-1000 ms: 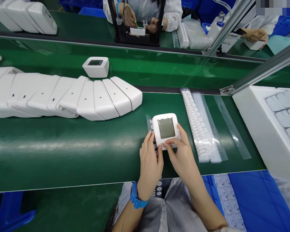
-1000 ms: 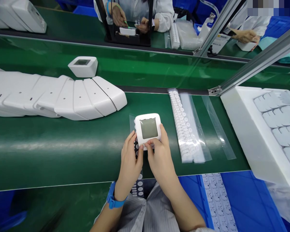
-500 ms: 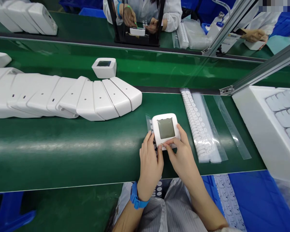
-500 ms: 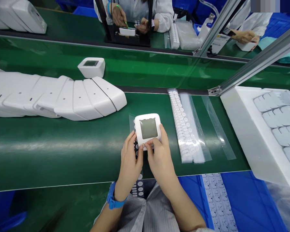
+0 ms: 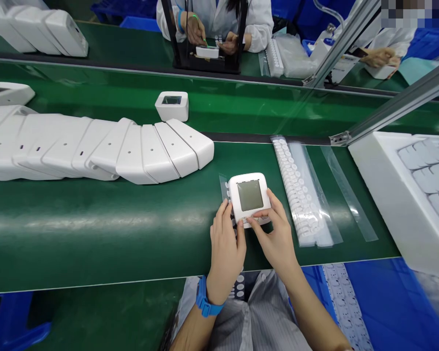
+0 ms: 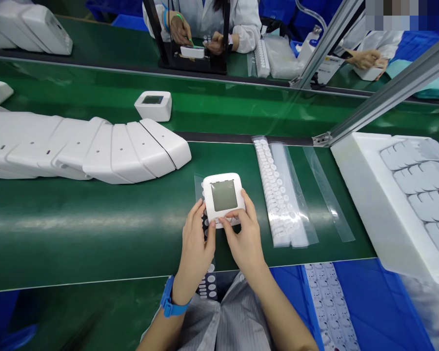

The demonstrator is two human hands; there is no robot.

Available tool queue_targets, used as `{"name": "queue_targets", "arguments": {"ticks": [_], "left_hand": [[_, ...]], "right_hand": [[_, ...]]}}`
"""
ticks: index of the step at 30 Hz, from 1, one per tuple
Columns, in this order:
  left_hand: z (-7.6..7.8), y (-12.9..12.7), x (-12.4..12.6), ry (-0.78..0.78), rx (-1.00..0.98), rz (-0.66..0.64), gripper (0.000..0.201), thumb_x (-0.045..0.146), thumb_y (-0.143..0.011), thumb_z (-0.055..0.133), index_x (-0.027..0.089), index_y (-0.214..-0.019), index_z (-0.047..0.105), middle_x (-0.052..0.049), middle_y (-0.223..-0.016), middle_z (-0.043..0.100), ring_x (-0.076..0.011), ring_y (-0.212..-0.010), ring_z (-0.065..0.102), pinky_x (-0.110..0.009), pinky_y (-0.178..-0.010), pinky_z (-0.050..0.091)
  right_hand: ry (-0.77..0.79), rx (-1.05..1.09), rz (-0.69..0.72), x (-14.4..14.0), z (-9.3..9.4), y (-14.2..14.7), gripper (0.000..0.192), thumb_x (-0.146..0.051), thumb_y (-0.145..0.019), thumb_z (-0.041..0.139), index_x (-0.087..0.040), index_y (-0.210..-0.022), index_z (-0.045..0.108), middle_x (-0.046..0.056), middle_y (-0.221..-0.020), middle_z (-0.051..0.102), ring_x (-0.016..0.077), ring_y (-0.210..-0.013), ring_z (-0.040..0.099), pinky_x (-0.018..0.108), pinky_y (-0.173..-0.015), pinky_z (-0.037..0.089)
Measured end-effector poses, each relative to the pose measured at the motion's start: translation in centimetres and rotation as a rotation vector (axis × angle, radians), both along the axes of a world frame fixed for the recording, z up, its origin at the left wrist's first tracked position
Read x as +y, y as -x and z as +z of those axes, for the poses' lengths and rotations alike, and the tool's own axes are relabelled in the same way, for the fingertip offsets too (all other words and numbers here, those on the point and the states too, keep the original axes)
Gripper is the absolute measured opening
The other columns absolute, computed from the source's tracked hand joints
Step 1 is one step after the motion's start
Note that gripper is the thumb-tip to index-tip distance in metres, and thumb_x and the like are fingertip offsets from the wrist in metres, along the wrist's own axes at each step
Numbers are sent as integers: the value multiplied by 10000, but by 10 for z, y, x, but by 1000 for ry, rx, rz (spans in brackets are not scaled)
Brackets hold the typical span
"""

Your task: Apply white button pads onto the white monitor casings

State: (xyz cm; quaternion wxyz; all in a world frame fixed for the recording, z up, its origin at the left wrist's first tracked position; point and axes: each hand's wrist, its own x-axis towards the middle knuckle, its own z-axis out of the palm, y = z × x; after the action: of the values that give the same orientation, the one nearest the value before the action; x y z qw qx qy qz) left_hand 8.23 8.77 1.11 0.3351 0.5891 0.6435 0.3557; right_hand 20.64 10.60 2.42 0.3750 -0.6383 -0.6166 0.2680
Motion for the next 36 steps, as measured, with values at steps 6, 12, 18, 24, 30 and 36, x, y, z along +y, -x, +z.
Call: {"name": "queue_targets", "arguments": {"ticks": [6, 12, 18, 24, 30, 36], "left_hand": [[1, 2, 0, 1, -38, -6, 463, 331, -1032, 383, 290, -1490, 339, -109, -1580, 379, -264, -1475, 342, -524, -1169, 346], [2, 40, -10, 133, -388, -40, 496, 366, -1008, 454, 293, -1492, 374, -74, -1585, 412, -226, -1438, 429, -406, -1151, 431], [4, 50, -22, 140, -479, 59, 425, 366, -987, 517, 283, -1404, 514, -62, -1321, 688, -228, -1271, 615, -356, -1012, 565], [4, 38, -25, 104, -516, 86, 377, 349, -974, 551, 287, -1346, 570, -40, -1255, 728, -212, -1224, 648, -313, -981, 588], [5, 30, -29, 52, -505, 101, 366, 327, -981, 552, 321, -1347, 561, -12, -1278, 716, -196, -1237, 634, -282, -977, 591], [1, 22, -32, -24, -415, 132, 383, 326, -990, 533, 304, -1371, 546, -31, -1295, 704, -221, -1232, 638, -323, -973, 607]], "right_hand": [[-50, -33, 2, 0, -6, 0, 71, -266, -908, 629, -210, -864, 630, 137, -1577, 380, 301, -1447, 392, 507, -1110, 423], [-255, -30, -4, -3, -2, 1, 27, -205, -925, 610, -220, -929, 632, 137, -1449, 530, 291, -1440, 407, 549, -1121, 419], [-288, 153, 222, -12, 3, 31, 155, -153, -924, 601, -262, -941, 710, 77, -1208, 693, 239, -1158, 663, 432, -981, 565], [-287, 253, 186, -14, 1, 37, 202, -143, -919, 603, -279, -943, 750, 59, -1145, 721, 223, -1083, 689, 415, -934, 588], [-254, 296, 114, -16, 4, 37, 191, -121, -895, 628, -262, -894, 757, 62, -1130, 710, 205, -1066, 693, 384, -942, 596], [-258, 295, 100, -17, 5, 37, 195, -140, -910, 609, -272, -892, 752, 59, -1082, 708, 211, -1043, 693, 390, -900, 613]]}}
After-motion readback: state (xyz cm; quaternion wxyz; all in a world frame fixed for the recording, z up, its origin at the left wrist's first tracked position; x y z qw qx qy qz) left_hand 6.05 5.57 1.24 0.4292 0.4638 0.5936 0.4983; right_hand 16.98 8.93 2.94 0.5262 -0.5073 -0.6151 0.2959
